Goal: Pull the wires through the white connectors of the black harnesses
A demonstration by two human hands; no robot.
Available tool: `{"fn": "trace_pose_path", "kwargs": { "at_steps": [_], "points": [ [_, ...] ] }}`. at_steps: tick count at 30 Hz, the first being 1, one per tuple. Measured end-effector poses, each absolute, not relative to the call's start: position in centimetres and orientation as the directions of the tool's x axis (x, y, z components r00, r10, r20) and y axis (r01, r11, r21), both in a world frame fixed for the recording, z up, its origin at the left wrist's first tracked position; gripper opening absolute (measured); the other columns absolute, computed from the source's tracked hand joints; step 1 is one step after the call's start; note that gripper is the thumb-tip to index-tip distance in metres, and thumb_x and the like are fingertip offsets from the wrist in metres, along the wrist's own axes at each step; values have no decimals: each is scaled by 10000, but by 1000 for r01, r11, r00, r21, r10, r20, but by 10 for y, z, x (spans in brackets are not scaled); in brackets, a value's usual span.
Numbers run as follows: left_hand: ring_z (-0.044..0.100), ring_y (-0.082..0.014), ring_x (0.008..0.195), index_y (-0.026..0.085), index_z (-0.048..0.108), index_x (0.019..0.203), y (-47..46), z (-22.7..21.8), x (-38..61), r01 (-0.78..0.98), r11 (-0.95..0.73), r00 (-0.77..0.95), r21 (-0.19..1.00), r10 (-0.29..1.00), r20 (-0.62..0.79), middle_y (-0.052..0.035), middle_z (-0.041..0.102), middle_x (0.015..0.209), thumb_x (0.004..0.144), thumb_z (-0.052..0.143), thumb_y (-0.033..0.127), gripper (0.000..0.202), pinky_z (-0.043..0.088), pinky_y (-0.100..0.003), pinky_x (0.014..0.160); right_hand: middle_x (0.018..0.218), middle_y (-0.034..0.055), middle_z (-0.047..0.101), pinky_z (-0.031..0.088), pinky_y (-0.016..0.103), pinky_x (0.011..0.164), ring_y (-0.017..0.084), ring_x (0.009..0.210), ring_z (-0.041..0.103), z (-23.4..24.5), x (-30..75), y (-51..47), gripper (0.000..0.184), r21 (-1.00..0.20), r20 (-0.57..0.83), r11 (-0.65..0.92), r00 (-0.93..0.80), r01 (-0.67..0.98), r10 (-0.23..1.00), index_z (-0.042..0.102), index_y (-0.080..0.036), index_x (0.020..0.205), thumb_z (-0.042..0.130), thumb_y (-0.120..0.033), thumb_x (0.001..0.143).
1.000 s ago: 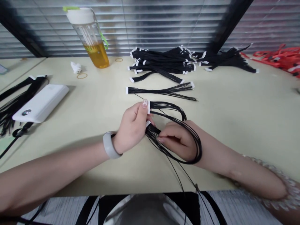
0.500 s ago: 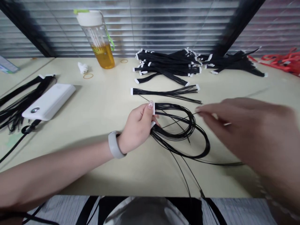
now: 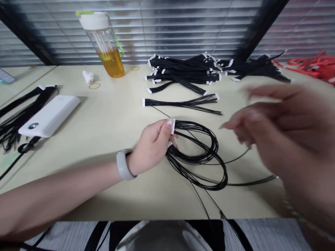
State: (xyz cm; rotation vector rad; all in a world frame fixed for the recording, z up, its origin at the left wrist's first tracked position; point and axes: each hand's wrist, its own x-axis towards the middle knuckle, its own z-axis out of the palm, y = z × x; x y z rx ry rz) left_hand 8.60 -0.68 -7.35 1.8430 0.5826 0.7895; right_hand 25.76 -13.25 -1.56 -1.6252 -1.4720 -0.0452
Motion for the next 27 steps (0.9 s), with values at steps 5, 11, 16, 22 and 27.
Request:
{"fn": "trace_pose_path", "kwargs": {
  "at_steps": [5, 11, 16, 22, 27],
  "points": [
    [563, -64, 551, 162, 455, 654, -9, -74, 84, 5, -412, 694, 911, 657, 294, 16, 569, 575, 965, 333, 355, 386, 437, -189, 582, 882, 18, 645, 470, 199, 664, 86, 787, 594, -28, 230, -123, 162, -547, 479, 185, 124, 817, 869, 674, -183, 942, 547, -138, 852],
    [544, -55, 558, 160, 463, 630, -12, -72, 82, -18, -473, 703, 881, 620, 347, 21, 573, 578, 969, 336, 323, 398, 429, -184, 597, 735, -35, 649, 442, 177, 537, 67, 611, 572, -35, 226, -119, 169, -645, 405, 88, 242, 759, 882, 631, -192, 967, 598, -152, 806],
    [556, -59, 556, 162, 461, 636, -12, -72, 82, -18, -469, 704, 883, 621, 344, 22, 574, 587, 969, 330, 337, 399, 433, -195, 595, 692, -29, 634, 423, 162, 484, 73, 584, 575, -36, 224, -119, 98, -710, 385, 27, 356, 704, 852, 552, -178, 833, 631, -204, 780],
    [565, -73, 554, 168, 458, 622, -13, -71, 82, 20, -481, 706, 877, 628, 328, 13, 585, 578, 968, 326, 343, 410, 438, -211, 601, 662, -24, 615, 412, 179, 474, 79, 555, 550, -35, 224, -117, 102, -703, 372, 30, 332, 711, 867, 525, -179, 788, 626, -191, 776],
    [571, -88, 560, 172, 459, 626, -14, -70, 82, 36, -488, 713, 872, 624, 320, -1, 603, 583, 967, 319, 357, 413, 435, -217, 583, 676, -17, 617, 411, 187, 476, 84, 567, 557, -34, 223, -117, 97, -707, 370, 32, 331, 707, 868, 528, -176, 776, 623, -197, 780]
  ]
}}
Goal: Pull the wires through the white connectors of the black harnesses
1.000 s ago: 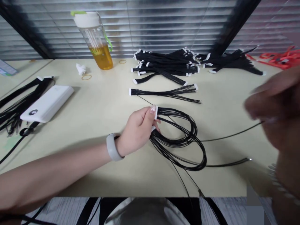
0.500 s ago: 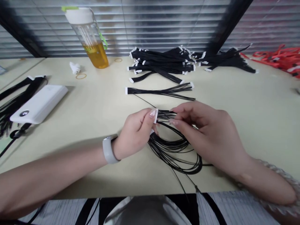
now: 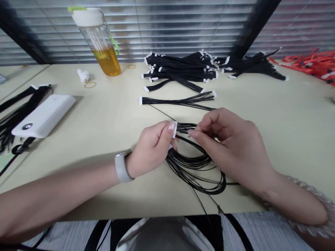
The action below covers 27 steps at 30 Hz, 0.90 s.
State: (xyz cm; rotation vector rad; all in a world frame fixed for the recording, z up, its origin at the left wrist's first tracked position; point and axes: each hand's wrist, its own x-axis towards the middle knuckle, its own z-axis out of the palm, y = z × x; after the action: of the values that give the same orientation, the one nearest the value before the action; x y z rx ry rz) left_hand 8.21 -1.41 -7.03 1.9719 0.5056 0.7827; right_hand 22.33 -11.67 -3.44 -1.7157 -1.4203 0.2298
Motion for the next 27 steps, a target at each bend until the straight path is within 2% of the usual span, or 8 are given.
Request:
{"fn": "trace_pose_path", "kwargs": {
  "at_steps": [12, 16, 19, 20, 22, 24, 27],
  "points": [
    [529, -72, 543, 162, 505, 630, -15, -68, 80, 30, -525, 750, 850, 574, 328, 5, 598, 593, 965, 342, 309, 401, 431, -197, 589, 667, -36, 597, 372, 183, 485, 70, 552, 518, -36, 223, -117, 45, -680, 381, 90, 246, 727, 891, 532, -180, 796, 574, -165, 803],
    [550, -91, 558, 161, 506, 635, -10, -70, 84, 59, -434, 736, 899, 627, 255, -9, 607, 598, 958, 343, 374, 420, 435, -216, 585, 690, -26, 579, 379, 208, 539, 91, 575, 514, -37, 238, -115, 101, -510, 387, 134, 87, 850, 918, 550, -190, 896, 573, -162, 801],
    [543, -99, 548, 164, 499, 641, -4, -74, 87, 72, -313, 660, 947, 727, 190, -11, 590, 585, 938, 372, 434, 420, 424, -225, 557, 886, 52, 588, 389, 247, 587, 131, 663, 522, -38, 249, -115, 302, -310, 451, 100, 54, 945, 891, 510, -165, 1039, 623, -282, 784],
    [537, -101, 550, 164, 502, 641, -3, -75, 88, 67, -289, 629, 955, 755, 184, -12, 586, 588, 929, 386, 448, 421, 422, -228, 554, 921, 74, 576, 381, 253, 583, 133, 663, 507, -37, 251, -116, 349, -256, 489, 73, 65, 964, 870, 495, -150, 1036, 637, -332, 774],
    [528, -105, 561, 166, 508, 638, -1, -77, 89, 55, -264, 569, 963, 801, 187, -11, 577, 588, 918, 405, 466, 422, 423, -233, 562, 819, 55, 560, 337, 248, 541, 116, 607, 458, -34, 252, -119, 298, -175, 552, 46, 60, 984, 831, 502, -151, 884, 639, -391, 773],
    [522, -111, 567, 170, 512, 645, 0, -79, 89, 45, -245, 519, 968, 834, 187, -12, 574, 588, 915, 403, 479, 425, 425, -238, 562, 593, -3, 468, 261, 245, 491, 93, 515, 375, -29, 250, -123, 322, -117, 552, 81, -3, 990, 834, 444, -168, 650, 601, -397, 812],
    [516, -111, 553, 172, 508, 659, 0, -78, 89, 31, -236, 477, 971, 858, 193, -11, 571, 580, 914, 401, 488, 420, 425, -239, 546, 445, -19, 335, 186, 262, 472, 83, 449, 265, -25, 244, -126, 483, -123, 396, 116, -58, 986, 916, 350, -158, 497, 511, -423, 868]
  ]
}}
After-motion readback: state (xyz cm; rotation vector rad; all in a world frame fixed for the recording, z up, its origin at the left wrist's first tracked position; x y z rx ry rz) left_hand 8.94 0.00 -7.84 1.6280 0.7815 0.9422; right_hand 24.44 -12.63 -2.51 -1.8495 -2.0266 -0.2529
